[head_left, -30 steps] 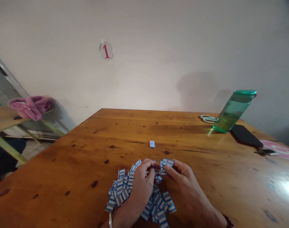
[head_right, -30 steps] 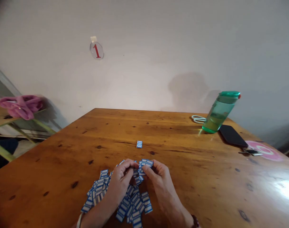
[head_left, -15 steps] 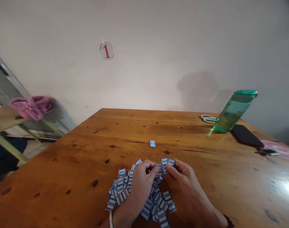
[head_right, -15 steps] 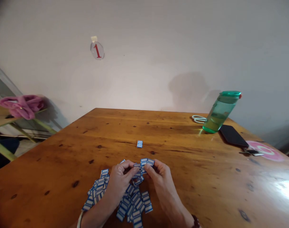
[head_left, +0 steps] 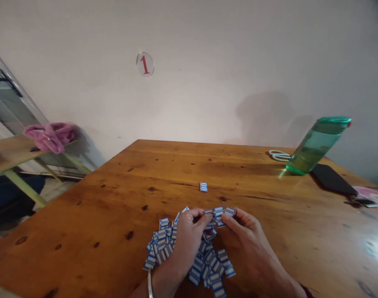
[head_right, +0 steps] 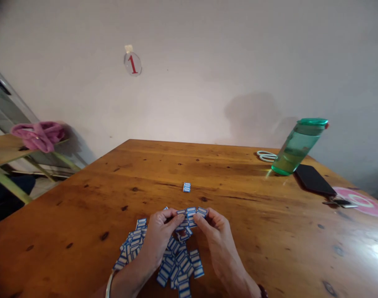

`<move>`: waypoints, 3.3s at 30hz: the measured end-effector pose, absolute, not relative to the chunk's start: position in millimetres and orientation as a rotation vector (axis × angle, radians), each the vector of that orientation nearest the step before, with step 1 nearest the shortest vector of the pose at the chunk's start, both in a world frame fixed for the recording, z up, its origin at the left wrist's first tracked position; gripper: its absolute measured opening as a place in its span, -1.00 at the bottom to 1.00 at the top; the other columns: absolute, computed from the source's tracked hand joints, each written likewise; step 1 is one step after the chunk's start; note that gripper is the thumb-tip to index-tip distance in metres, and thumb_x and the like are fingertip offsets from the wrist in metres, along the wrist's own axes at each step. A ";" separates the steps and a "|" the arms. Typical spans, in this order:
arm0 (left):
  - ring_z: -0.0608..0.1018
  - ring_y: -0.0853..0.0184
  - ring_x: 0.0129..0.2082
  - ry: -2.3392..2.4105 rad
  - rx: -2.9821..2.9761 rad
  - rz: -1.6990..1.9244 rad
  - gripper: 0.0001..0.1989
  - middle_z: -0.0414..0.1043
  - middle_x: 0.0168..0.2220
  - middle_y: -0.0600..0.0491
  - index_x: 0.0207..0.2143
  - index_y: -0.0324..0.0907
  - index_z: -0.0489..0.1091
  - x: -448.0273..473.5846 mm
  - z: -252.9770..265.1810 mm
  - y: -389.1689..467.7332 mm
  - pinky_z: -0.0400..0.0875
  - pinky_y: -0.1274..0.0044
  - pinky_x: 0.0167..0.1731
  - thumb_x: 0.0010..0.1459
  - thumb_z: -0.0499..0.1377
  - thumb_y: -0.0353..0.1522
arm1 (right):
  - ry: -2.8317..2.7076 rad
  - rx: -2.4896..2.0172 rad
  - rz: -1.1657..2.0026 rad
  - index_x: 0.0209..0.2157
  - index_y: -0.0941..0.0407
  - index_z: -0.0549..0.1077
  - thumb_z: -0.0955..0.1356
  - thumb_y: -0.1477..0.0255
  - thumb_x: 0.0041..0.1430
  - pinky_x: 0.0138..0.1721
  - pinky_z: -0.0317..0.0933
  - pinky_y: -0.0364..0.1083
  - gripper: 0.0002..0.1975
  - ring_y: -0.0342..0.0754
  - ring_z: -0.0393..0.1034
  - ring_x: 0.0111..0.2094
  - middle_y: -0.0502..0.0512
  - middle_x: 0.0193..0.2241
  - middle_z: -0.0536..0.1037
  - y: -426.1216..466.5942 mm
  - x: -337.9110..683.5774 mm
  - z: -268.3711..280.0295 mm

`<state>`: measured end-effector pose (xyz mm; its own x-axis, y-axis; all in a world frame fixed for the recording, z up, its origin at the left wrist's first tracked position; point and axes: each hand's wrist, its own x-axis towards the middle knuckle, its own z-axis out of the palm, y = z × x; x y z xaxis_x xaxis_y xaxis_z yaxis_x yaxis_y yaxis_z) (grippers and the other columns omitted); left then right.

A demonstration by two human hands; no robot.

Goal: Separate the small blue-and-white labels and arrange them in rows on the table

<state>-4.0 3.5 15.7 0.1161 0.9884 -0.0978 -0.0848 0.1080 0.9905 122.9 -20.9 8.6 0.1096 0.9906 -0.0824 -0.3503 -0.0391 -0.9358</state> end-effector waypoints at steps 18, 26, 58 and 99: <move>0.35 0.46 -0.72 1.156 1.093 1.142 -0.85 0.30 -0.69 0.16 -0.62 -0.24 0.34 -3.0 13.2 4.4 0.24 0.64 -0.69 -0.15 0.22 -0.34 | -0.905 -1.072 1.304 -0.55 0.13 0.40 0.48 0.30 -0.19 -0.47 0.13 -0.15 -0.76 -0.13 0.28 -0.53 -0.01 -0.58 0.47 -19.3 128.4 12.0; 0.40 0.41 -0.54 0.996 1.146 1.146 -0.82 0.39 -0.57 0.10 -0.52 -0.24 0.43 -5.0 14.7 0.9 0.30 0.60 -0.50 -0.03 0.17 -0.29 | -0.884 -1.060 1.342 -0.53 0.16 0.44 0.45 0.30 -0.13 -0.38 0.16 -0.12 -0.79 -0.09 0.32 -0.46 0.01 -0.54 0.50 -19.0 127.5 6.5; 0.29 0.42 -0.62 1.132 1.385 0.951 -0.72 0.29 -0.69 0.13 -0.69 -0.23 0.37 -6.8 8.2 5.9 0.12 0.59 -0.60 -0.13 0.17 -0.21 | -0.772 -0.989 1.371 -0.57 0.14 0.39 0.49 0.34 -0.20 -0.53 0.06 -0.23 -0.77 -0.23 0.17 -0.57 -0.09 -0.62 0.39 -20.0 130.6 17.7; 0.42 0.36 -0.47 1.017 1.372 1.049 -0.77 0.42 -0.47 0.04 -0.38 -0.24 0.44 -9.3 14.3 4.9 0.30 0.55 -0.45 -0.01 0.09 -0.29 | -0.901 -1.098 1.317 -0.51 0.17 0.48 0.45 0.30 -0.15 -0.39 0.19 -0.14 -0.78 -0.08 0.35 -0.45 0.05 -0.51 0.53 -18.1 135.3 17.9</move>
